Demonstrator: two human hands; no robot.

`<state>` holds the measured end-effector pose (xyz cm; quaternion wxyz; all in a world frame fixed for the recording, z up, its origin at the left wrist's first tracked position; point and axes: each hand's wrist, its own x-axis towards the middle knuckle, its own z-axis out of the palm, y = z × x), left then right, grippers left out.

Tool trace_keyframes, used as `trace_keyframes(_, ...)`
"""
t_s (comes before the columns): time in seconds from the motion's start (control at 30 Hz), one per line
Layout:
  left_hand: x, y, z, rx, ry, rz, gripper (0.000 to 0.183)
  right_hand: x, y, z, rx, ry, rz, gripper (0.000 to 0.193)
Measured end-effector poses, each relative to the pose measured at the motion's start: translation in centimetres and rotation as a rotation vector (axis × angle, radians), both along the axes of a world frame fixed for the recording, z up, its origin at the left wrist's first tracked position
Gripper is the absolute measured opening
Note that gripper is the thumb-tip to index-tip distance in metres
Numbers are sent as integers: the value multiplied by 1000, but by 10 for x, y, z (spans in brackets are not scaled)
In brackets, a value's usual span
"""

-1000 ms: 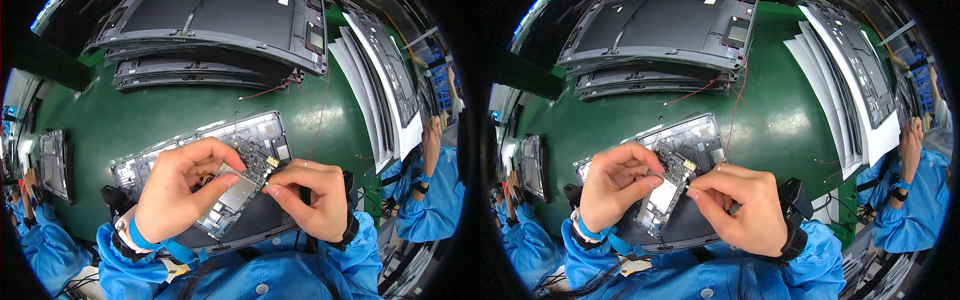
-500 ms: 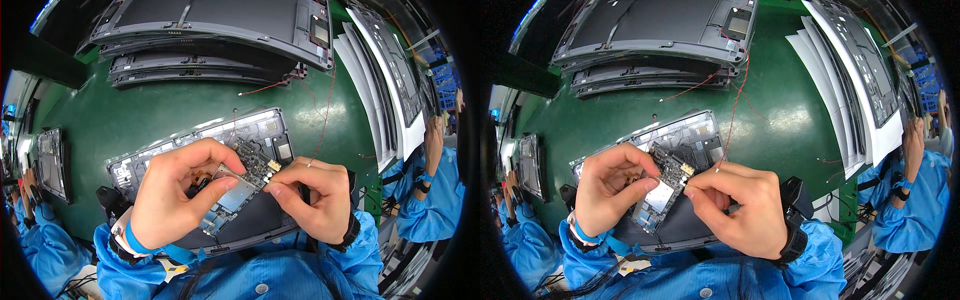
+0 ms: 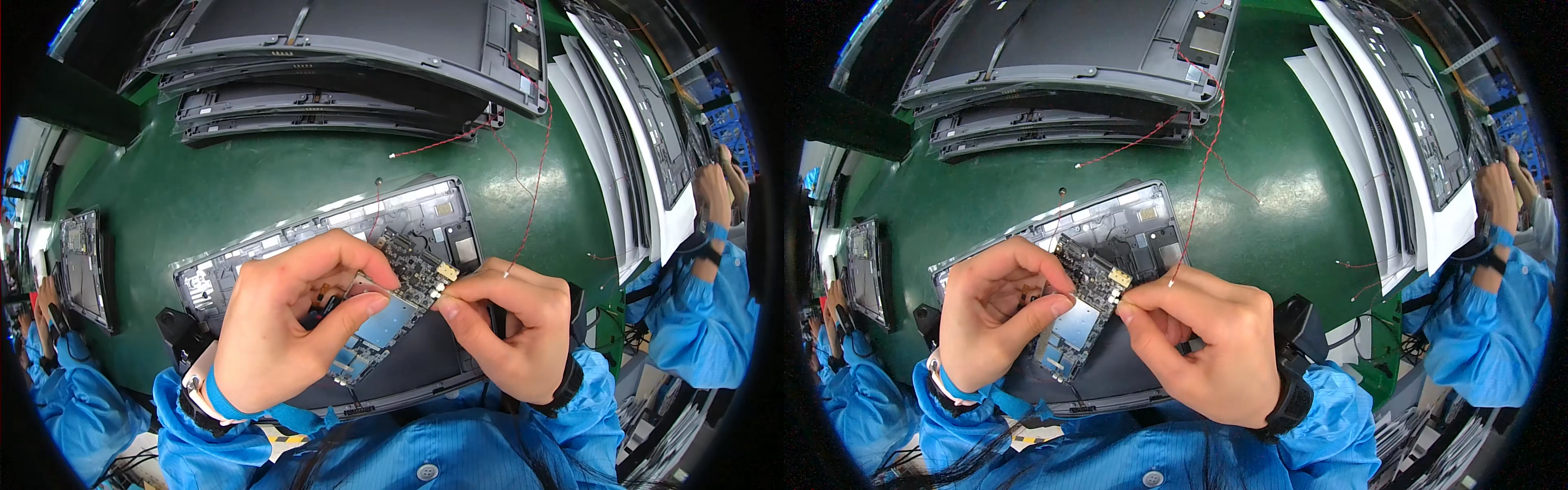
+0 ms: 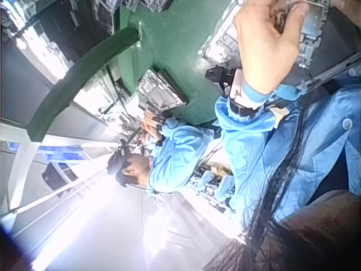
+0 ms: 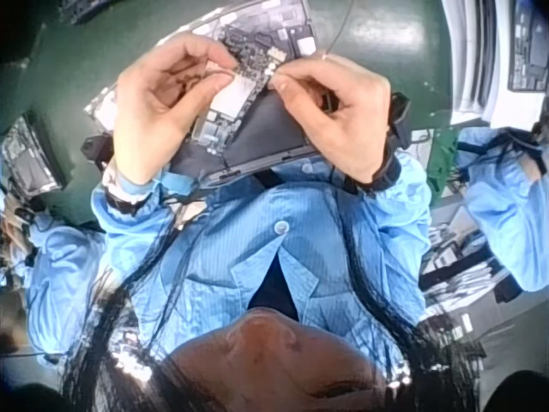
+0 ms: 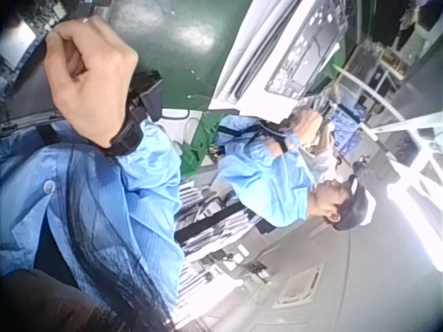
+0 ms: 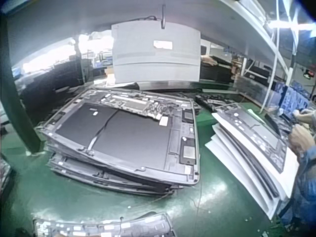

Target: Assembling internal circuit boards and components into electronic tablet or laptop housings on a factory assembly line.

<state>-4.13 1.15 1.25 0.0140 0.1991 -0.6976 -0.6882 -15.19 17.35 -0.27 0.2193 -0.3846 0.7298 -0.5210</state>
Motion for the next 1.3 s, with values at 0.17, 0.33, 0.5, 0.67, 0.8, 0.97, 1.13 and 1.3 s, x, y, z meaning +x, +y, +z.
trace_keyframes(0.17, 0, -2, -3, -131, 18, -79, 31, -3, 2, 4, 55, 146, 17, 7)
trace_keyframes(0.33, 3, 9, -7, 34, 31, 184, 38, -5, 0, 3, 9, 257, 40, 10)
trace_keyframes(0.5, 4, 8, -2, -233, -8, 31, 43, -5, 0, 3, 30, 172, 37, 10)
trace_keyframes(0.67, 6, 7, -2, -266, 10, 17, 41, -2, -2, 1, 17, 179, -18, 10)
trace_keyframes(0.8, 9, 9, -12, -319, 57, 68, 37, -5, 0, 0, 4, 231, 14, 9)
trace_keyframes(0.97, 9, 6, -19, -319, 87, 92, 36, -9, 3, 4, 50, 303, 105, 11)
trace_keyframes(1.13, 9, 7, -17, -321, 91, 87, 36, -6, 3, 1, 70, 213, 82, 12)
trace_keyframes(1.3, 4, 1, -16, -235, 19, 94, 37, -6, 3, 1, 41, 81, 79, 12)
